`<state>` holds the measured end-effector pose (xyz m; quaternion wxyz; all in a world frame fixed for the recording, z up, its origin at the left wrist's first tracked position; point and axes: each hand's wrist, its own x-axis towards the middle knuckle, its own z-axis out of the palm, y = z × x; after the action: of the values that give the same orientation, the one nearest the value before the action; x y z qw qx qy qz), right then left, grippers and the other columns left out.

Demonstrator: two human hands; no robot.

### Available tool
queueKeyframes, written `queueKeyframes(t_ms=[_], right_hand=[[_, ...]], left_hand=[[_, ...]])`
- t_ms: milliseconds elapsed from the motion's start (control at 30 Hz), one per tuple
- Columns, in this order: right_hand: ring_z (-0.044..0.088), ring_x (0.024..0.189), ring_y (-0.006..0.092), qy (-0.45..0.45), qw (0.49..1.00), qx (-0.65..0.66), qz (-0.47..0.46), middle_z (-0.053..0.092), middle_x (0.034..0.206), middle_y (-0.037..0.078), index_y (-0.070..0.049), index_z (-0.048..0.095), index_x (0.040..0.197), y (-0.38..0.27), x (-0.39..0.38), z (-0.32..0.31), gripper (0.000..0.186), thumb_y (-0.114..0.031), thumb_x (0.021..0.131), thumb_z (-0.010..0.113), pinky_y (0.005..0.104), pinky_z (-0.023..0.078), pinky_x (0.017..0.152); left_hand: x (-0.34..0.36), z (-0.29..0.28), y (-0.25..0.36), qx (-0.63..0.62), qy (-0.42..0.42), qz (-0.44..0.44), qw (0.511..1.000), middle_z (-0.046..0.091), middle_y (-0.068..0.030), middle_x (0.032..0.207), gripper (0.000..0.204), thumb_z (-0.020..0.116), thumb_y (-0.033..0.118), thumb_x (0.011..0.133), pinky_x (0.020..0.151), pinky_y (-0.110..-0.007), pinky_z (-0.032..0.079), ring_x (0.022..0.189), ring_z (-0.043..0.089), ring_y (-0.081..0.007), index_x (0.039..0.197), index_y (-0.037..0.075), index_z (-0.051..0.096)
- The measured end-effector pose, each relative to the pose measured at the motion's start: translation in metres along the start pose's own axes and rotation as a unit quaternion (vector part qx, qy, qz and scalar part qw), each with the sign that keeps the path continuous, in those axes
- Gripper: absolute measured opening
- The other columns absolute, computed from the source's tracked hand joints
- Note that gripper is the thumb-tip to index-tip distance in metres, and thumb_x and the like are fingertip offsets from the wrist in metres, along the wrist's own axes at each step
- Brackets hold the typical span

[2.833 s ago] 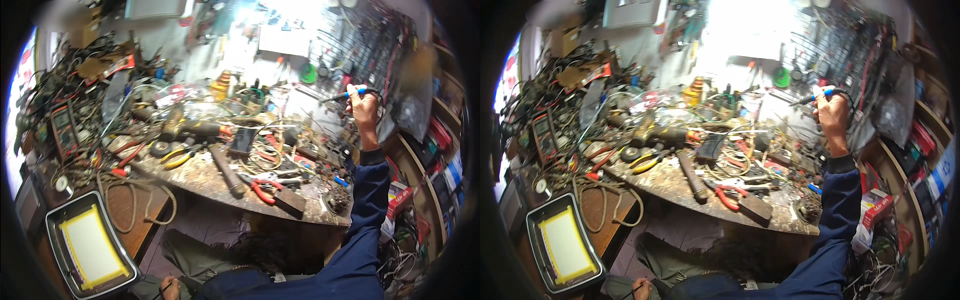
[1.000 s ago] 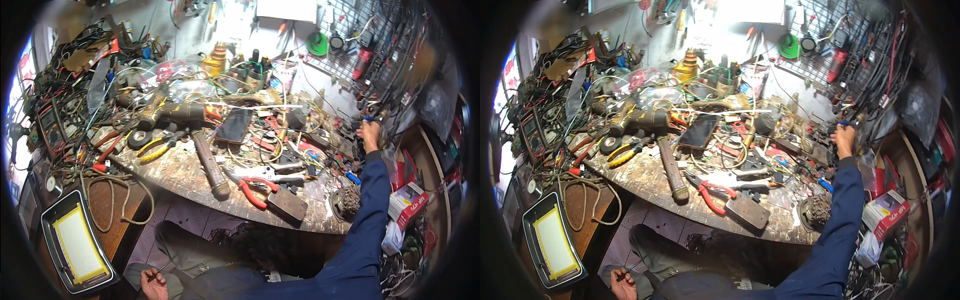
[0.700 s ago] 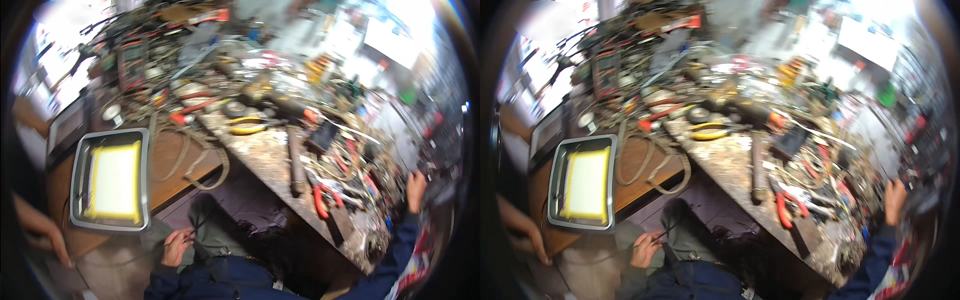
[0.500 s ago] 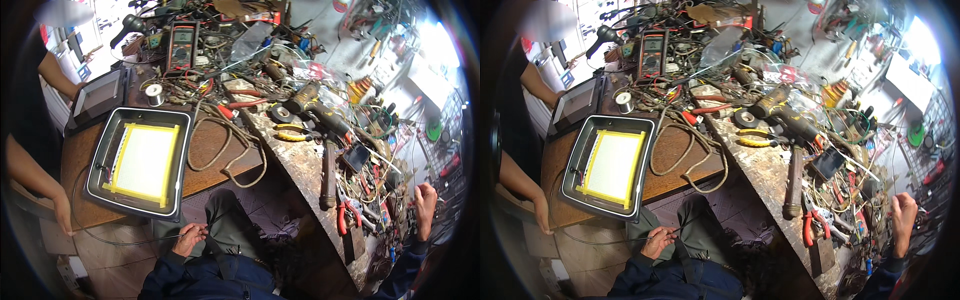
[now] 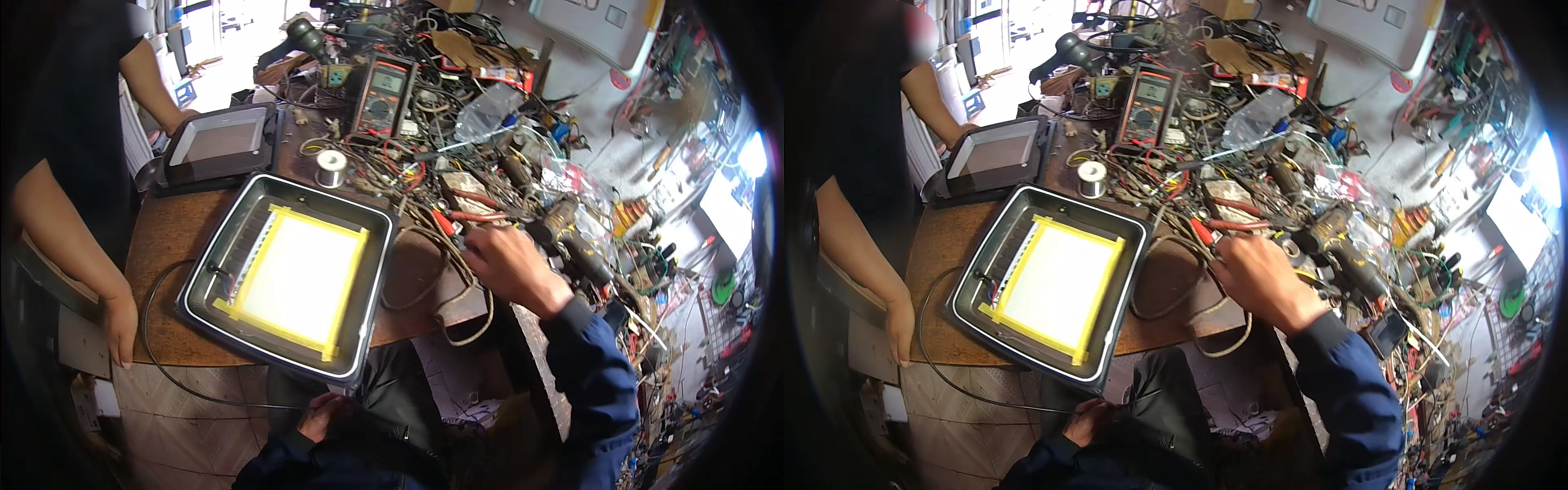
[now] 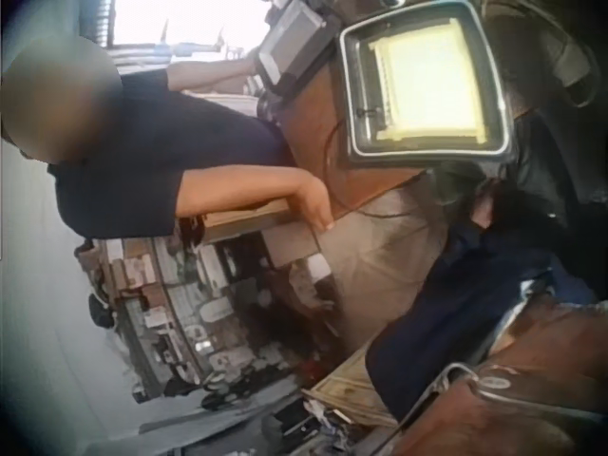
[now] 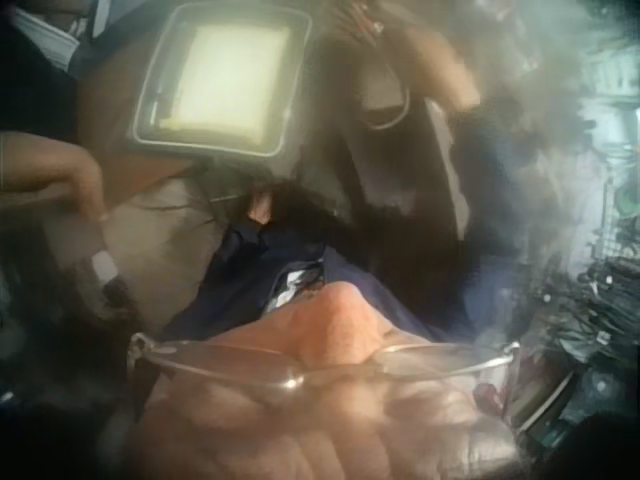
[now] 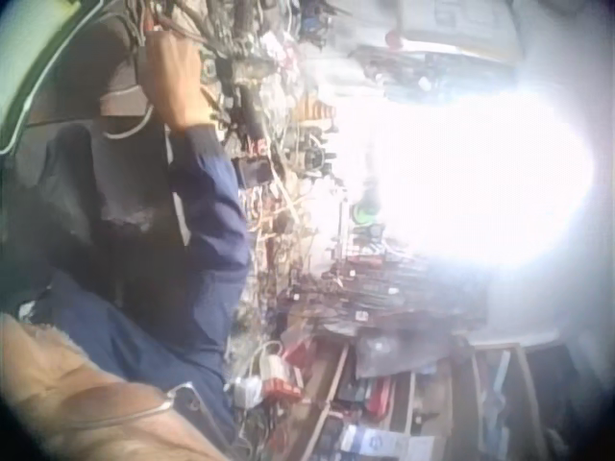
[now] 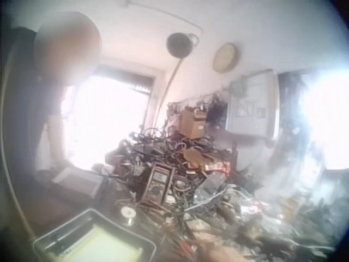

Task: The person uses a soldering iron and solder wire to attach wires to a rectangular LED panel. They then connect a power cable to the panel and test the connection.

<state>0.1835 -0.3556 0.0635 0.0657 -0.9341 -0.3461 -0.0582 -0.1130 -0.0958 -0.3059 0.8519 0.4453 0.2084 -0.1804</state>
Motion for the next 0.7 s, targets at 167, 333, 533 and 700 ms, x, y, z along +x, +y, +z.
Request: queueKeyframes(t_ms=[167, 333, 533, 700], right_hand=[[0.071, 0.087, 0.0440, 0.014, 0.999, 0.035, 0.009, 0.071, 0.086, 0.025, 0.000, 0.070, 0.088, 0.003, 0.083, 0.057, 0.025, -0.025, 0.087, 0.073, 0.0540, 0.056, 0.080], [0.071, 0.092, 0.0411, -0.035, 0.998, -0.033, -0.038, 0.071, 0.085, 0.022, -0.002, 0.072, 0.089, -0.015, 0.099, 0.065, 0.021, -0.021, 0.080, 0.072, 0.0520, 0.057, 0.083], [0.069, 0.082, 0.0430, -0.035, 0.999, -0.019, 0.015, 0.068, 0.081, 0.022, 0.001, 0.065, 0.089, 0.016, 0.079, 0.041, 0.021, -0.017, 0.079, 0.071, 0.0519, 0.053, 0.076], [0.070, 0.081, 0.0424, 0.062, 0.995, 0.059, 0.045, 0.071, 0.085, 0.024, 0.002, 0.071, 0.095, 0.025, 0.060, 0.003, 0.018, -0.013, 0.086, 0.075, 0.0478, 0.054, 0.073]], left_hand=[[-0.010, -0.003, 0.004, 0.006, 0.004, -0.027, 1.000, 0.073, -0.0128, 0.116, 0.035, 0.062, 0.025, 0.105, 0.097, -0.035, 0.055, 0.108, 0.070, -0.0222, 0.127, -0.002, 0.065], [-0.013, -0.017, -0.003, 0.038, -0.014, 0.023, 0.999, 0.073, -0.0125, 0.116, 0.038, 0.063, 0.028, 0.105, 0.097, -0.036, 0.055, 0.108, 0.070, -0.0225, 0.128, -0.002, 0.065], [-0.001, -0.031, -0.018, 0.126, -0.031, 0.038, 0.991, 0.073, -0.0131, 0.116, 0.038, 0.063, 0.026, 0.104, 0.097, -0.036, 0.055, 0.107, 0.070, -0.0226, 0.129, -0.003, 0.064], [0.002, -0.040, -0.027, 0.233, -0.070, 0.140, 0.960, 0.073, -0.0130, 0.114, 0.034, 0.061, 0.021, 0.104, 0.096, -0.035, 0.055, 0.106, 0.070, -0.0220, 0.127, -0.003, 0.065]])
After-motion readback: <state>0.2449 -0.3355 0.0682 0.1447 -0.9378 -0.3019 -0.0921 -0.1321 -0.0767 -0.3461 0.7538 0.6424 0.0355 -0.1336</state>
